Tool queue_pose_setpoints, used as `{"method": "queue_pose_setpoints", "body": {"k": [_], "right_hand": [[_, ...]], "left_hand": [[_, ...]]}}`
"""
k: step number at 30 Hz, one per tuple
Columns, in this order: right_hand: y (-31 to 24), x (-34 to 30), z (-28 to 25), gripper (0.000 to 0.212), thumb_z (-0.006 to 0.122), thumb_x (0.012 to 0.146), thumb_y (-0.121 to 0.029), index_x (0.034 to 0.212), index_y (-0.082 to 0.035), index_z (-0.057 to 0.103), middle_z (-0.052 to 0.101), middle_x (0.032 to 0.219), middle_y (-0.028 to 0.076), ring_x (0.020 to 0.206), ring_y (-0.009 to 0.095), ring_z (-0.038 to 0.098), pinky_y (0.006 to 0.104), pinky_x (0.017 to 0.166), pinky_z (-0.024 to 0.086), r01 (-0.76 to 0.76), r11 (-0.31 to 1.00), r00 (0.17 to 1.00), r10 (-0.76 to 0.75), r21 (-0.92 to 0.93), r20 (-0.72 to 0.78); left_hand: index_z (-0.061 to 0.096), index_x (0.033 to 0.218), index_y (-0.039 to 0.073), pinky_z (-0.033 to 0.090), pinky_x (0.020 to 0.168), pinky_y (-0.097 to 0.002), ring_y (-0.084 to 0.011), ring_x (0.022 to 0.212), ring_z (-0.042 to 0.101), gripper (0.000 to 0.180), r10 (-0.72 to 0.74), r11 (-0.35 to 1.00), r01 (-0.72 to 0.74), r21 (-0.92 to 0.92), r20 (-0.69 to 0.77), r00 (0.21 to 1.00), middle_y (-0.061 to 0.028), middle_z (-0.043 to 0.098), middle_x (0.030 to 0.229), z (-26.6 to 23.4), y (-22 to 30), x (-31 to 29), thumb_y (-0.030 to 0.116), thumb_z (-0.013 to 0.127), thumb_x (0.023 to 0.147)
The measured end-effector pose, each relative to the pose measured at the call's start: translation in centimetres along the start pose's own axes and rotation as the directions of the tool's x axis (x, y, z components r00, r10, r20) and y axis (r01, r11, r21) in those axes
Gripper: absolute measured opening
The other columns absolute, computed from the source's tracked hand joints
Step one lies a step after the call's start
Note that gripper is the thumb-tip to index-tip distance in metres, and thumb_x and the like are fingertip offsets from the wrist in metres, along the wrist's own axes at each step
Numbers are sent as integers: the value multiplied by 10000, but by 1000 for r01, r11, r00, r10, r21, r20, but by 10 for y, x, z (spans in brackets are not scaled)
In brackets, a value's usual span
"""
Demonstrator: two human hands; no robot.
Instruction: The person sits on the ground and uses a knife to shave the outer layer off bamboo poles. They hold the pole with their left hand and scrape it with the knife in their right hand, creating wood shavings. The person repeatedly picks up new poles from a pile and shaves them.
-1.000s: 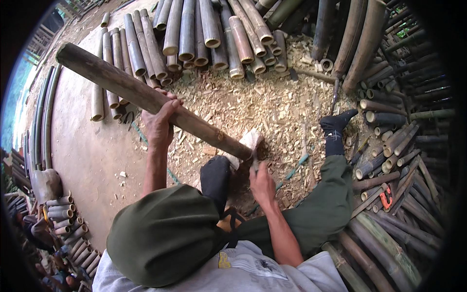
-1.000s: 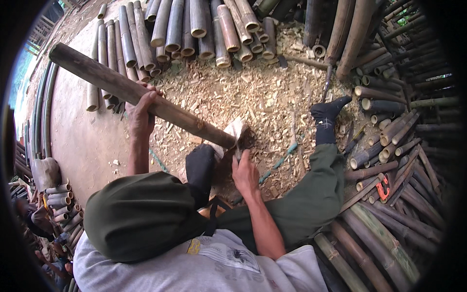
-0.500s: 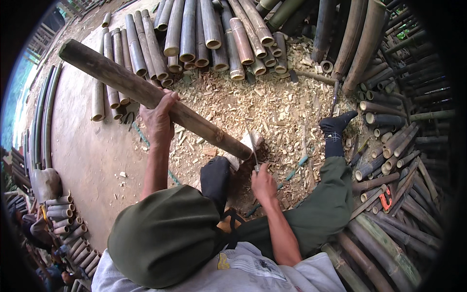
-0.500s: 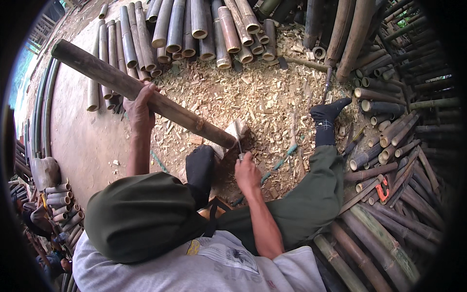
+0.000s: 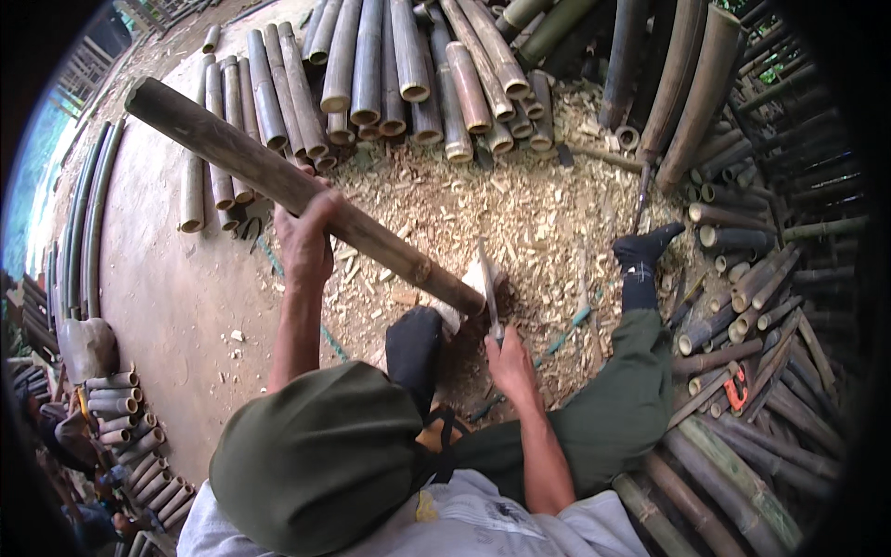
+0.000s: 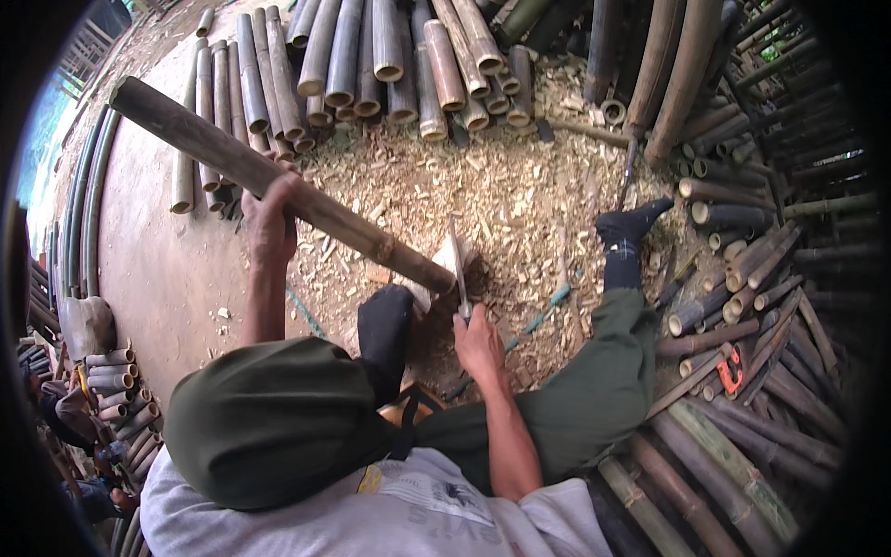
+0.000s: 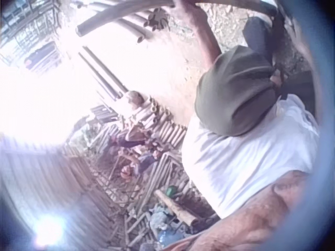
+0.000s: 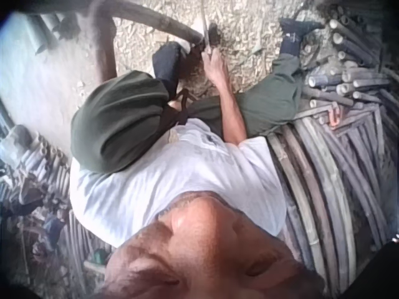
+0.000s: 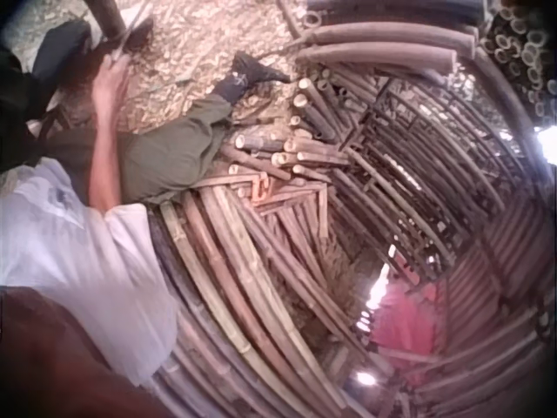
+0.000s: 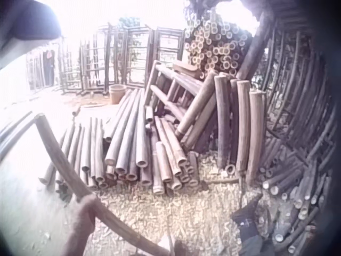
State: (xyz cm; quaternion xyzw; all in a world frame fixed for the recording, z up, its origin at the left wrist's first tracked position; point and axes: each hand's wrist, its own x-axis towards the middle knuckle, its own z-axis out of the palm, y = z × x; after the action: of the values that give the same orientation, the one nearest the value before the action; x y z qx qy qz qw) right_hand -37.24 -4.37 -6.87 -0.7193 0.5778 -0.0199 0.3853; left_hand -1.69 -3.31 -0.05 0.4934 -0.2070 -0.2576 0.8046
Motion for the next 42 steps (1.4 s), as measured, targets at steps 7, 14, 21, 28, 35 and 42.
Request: {"method": "queue_pose_setpoints", "body": {"k": [7, 14, 21, 28, 35, 42], "right_hand": [[-66, -45, -54, 308, 628, 1034, -224, 1223, 5, 546, 679, 1002, 287, 929, 507, 668, 559, 768, 515, 298, 927, 947, -256, 229, -196], [-13, -11, 1, 300, 579, 1054, -283, 1154, -12, 500, 700, 980, 309, 946, 524, 675, 606, 761, 517, -41, 993, 999, 44, -111, 28], [-81, -46, -53, 208, 617, 1050, -188, 1155, -25, 541, 687, 893, 267, 853, 494, 689, 550, 684, 513, 352, 920, 918, -304, 173, -255], [6, -8, -5, 330, 563, 1063, -295, 1186, 5, 503, 699, 963, 334, 905, 537, 676, 622, 783, 502, -46, 994, 996, 53, -100, 67], [-70, -43, -53, 285, 592, 1059, -263, 1129, -4, 496, 677, 942, 330, 899, 515, 678, 548, 696, 511, 378, 901, 900, -305, 211, -312], [0, -19, -11, 371, 541, 1069, -375, 1160, -17, 514, 687, 982, 332, 918, 542, 663, 638, 783, 489, 43, 998, 999, -44, 52, 24]], "left_hand": [[616, 1057, 3, 603, 709, -340, -204, 743, 723, 343, 84, 991, -56, 122, -230, 970, -86, 706, 882, -7, -6, 6, 74, 875, 845], [608, 1075, 3, 575, 736, -322, -168, 783, 695, 345, 58, 992, -38, 118, -172, 983, -73, 698, 911, 4, -5, 8, 17, 856, 836], [553, 1160, -15, 597, 763, -336, -210, 814, 715, 430, 26, 999, -22, 33, -118, 993, -114, 700, 976, -9, -1, 6, -11, 834, 835], [538, 1194, -14, 605, 792, -352, -228, 855, 723, 464, 33, 999, -33, 7, -62, 998, -119, 684, 1003, 10, 5, 11, -16, 830, 833], [519, 1231, 23, 602, 878, -381, -240, 934, 716, 487, -48, 998, 51, -40, 61, 997, -93, 656, 1064, -9, 10, 2, -32, 801, 839], [566, 1226, 3, 596, 834, -349, -202, 857, 704, 479, -91, 995, 83, -56, -169, 981, -101, 707, 998, 3, 22, -5, -6, 837, 831]]}}
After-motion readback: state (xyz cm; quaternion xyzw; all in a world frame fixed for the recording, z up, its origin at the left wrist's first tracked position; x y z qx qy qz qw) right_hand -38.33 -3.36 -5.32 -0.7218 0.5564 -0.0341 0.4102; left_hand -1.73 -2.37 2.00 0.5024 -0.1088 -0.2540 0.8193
